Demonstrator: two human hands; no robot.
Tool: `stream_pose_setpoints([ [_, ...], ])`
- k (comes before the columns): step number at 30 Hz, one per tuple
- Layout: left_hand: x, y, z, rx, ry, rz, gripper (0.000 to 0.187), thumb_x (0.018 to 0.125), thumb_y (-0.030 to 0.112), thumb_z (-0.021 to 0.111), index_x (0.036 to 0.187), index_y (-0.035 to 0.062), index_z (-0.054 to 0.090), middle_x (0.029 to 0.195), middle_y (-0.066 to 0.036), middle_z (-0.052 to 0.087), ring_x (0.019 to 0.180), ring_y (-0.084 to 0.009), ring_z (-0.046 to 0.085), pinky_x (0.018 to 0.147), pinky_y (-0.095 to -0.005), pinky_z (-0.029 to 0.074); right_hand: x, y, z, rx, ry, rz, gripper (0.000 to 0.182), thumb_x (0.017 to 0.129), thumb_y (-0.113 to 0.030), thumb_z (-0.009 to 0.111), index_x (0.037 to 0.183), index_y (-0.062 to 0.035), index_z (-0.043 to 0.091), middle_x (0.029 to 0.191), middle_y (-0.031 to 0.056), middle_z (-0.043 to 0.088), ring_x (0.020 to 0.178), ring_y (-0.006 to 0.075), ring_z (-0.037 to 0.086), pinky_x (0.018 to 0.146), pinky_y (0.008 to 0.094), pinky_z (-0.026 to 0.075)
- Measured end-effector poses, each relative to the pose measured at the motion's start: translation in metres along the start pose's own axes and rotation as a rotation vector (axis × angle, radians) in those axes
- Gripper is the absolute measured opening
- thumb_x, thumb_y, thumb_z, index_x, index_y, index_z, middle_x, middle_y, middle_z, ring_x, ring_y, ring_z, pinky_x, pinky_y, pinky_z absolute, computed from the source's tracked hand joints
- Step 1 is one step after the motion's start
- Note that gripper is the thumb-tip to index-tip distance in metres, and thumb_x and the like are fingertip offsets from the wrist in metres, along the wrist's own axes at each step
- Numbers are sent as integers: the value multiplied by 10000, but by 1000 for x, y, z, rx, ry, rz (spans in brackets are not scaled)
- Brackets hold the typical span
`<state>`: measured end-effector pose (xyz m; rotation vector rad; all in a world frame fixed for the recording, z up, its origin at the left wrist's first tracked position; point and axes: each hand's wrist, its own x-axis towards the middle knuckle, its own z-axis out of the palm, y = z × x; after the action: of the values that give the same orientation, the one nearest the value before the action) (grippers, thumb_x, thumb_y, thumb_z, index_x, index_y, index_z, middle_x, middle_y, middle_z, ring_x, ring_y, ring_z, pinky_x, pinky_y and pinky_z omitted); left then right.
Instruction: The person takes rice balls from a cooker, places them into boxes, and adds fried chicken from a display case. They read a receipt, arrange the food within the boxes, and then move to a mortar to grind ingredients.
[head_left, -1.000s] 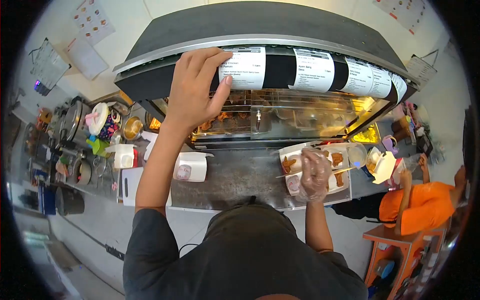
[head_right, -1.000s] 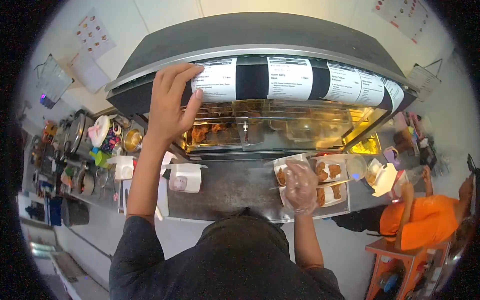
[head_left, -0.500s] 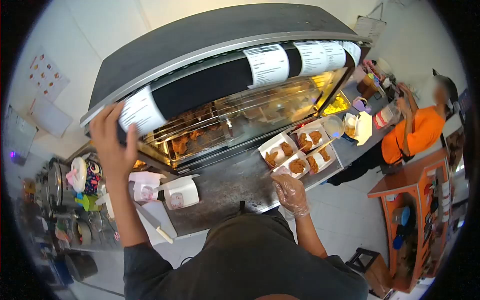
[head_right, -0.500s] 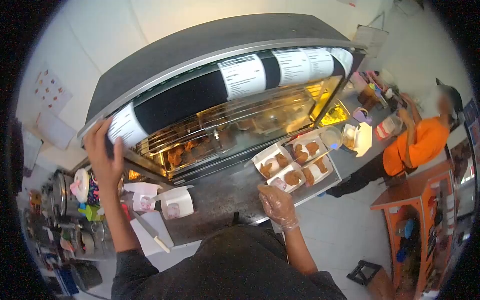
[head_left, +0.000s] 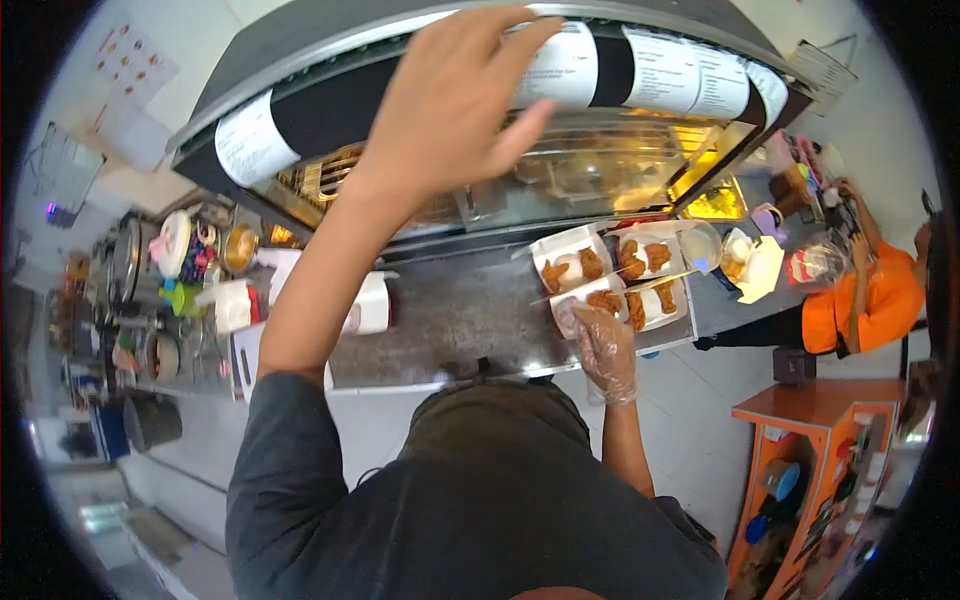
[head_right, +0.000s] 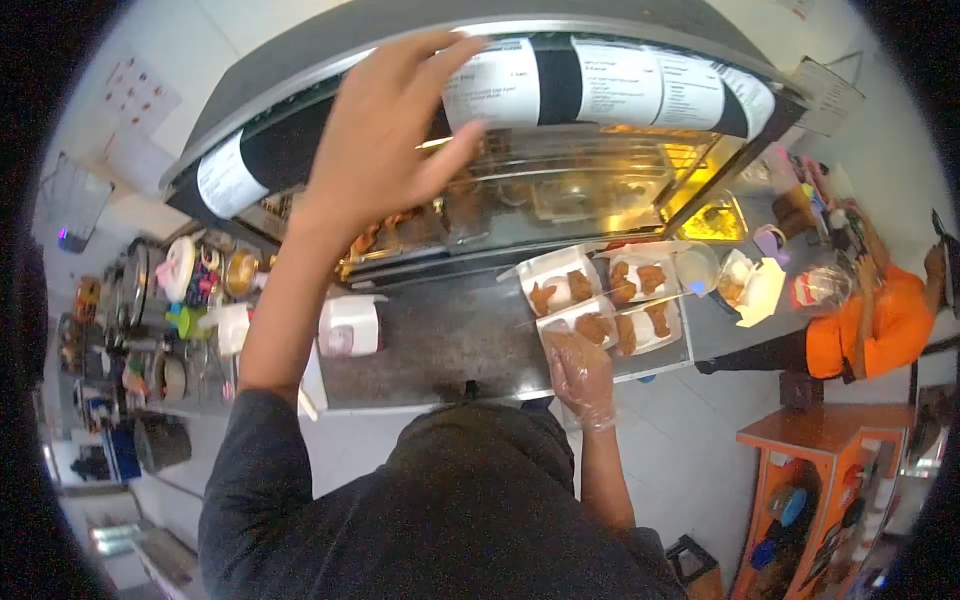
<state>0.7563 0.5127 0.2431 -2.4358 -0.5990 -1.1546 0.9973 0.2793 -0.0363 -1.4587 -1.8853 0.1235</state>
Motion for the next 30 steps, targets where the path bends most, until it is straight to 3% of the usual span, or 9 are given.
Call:
stream_pose_setpoints([
  [3, 11, 14, 21, 59, -54, -11, 628, 910, 427, 758, 1430, 105, 614, 1347, -138, 630, 1224, -365, 599, 1075, -490, 432, 10, 7, -18, 76, -22, -34, 347, 893, -8, 693, 1236, -57, 687, 1145, 165, 752, 1045, 384, 723, 874, 489, 590],
  [6, 8, 16, -2, 217, -82, -118, 542, 956, 432, 714, 1279, 0, 659, 1217, -202, 666, 1101, -341, 646, 983, -469, 507, 8, 24, -23, 126, -45, -19, 332, 899, -11, 698, 1228, -54, 692, 1159, 163, 753, 1021, 381, 732, 869, 490, 585],
  [7, -8, 2, -3, 222, -130, -131, 669, 908, 431, 750, 1370, -20, 576, 1313, -236, 573, 1215, -417, 552, 1043, -521, 432, 5, 32, -23, 135, -56, -18, 322, 905, -14, 697, 1225, -53, 693, 1155, 164, 754, 1016, 382, 733, 866, 491, 584],
  [14, -60, -15, -68, 631, -204, -307, 672, 853, 440, 763, 1419, 109, 618, 1302, -160, 584, 1244, -357, 490, 1048, -528, 339, 5, 61, -15, 210, -228, -36, 221, 978, -7, 661, 1196, -35, 688, 1160, 193, 756, 1096, 395, 733, 932, 492, 574],
  [18, -71, -12, -83, 675, -272, -299, 661, 922, 487, 729, 1465, 130, 606, 1370, -113, 631, 1281, -344, 574, 1143, -502, 331, 19, 65, -4, 163, -317, -158, 293, 946, -20, 670, 1236, -60, 693, 1142, 178, 752, 1053, 386, 729, 911, 499, 575],
  [20, -90, -34, -81, 445, -214, -315, 725, 935, 514, 700, 1541, 149, 541, 1498, -97, 593, 1413, -328, 487, 1197, -484, 246, 21, 63, -4, -7, -313, -201, 317, 931, -34, 677, 1246, -72, 696, 1126, 169, 750, 1031, 376, 726, 901, 492, 578],
  [21, -86, -27, -83, 497, -174, -266, 651, 932, 433, 748, 1480, 126, 576, 1469, -152, 594, 1351, -372, 518, 1119, -496, 360, 28, 51, -9, -29, -269, -190, 286, 942, -83, 685, 1226, -81, 720, 1107, 149, 755, 982, 358, 728, 863, 484, 582],
  [27, -136, -66, -102, 431, -11, -344, 700, 980, 460, 685, 1531, 65, 509, 1464, -178, 567, 1362, -382, 489, 1181, -494, 313, 56, -25, 18, 115, 11, -181, 296, 958, -117, 702, 1250, -124, 743, 1143, 105, 773, 954, 305, 744, 815, 433, 606],
  [30, -146, -80, -116, 347, -13, -289, 729, 967, 460, 697, 1544, 63, 496, 1466, -175, 567, 1369, -380, 487, 1186, -489, 313, 43, -65, 44, 77, -83, -74, 302, 947, -93, 738, 1248, -66, 728, 1114, 134, 782, 975, 325, 760, 833, 457, 598],
])
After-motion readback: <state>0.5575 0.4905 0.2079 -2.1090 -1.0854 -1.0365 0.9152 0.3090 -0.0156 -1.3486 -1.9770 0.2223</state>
